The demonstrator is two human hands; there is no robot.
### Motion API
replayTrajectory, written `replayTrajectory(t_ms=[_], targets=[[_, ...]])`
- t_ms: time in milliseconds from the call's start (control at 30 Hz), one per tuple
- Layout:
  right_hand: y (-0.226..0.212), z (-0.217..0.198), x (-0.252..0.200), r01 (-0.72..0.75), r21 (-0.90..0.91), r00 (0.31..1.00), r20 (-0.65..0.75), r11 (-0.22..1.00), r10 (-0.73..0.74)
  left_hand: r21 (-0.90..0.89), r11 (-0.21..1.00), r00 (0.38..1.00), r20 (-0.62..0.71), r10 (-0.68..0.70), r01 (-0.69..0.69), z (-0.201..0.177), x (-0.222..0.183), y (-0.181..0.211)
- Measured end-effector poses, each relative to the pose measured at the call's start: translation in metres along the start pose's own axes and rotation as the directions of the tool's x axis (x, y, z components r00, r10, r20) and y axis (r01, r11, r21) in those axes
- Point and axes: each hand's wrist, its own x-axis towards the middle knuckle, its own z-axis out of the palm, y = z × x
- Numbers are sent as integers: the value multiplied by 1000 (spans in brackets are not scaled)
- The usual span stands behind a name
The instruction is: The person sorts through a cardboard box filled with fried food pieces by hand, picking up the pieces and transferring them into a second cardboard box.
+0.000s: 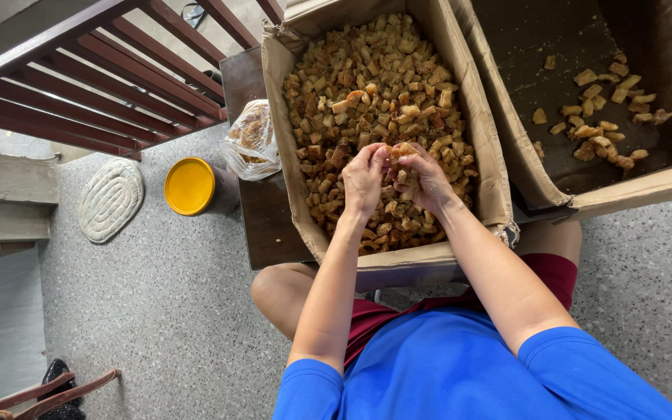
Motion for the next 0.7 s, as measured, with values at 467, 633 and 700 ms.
replayTrajectory(t_ms=[467, 633, 700], targets=[[6, -13, 10, -101, 658, 963, 252, 746, -92, -18, 995, 961, 258, 101, -99, -13, -3, 41], [-6, -5, 5, 55, 648, 998, -55, 759, -25, 42, 991, 992, -27, -127, 128, -49, 14, -5], [-12, -3, 5, 97, 679, 995, -52, 728, -84, 406, 908, 994, -57, -94, 109, -63, 10, -27]])
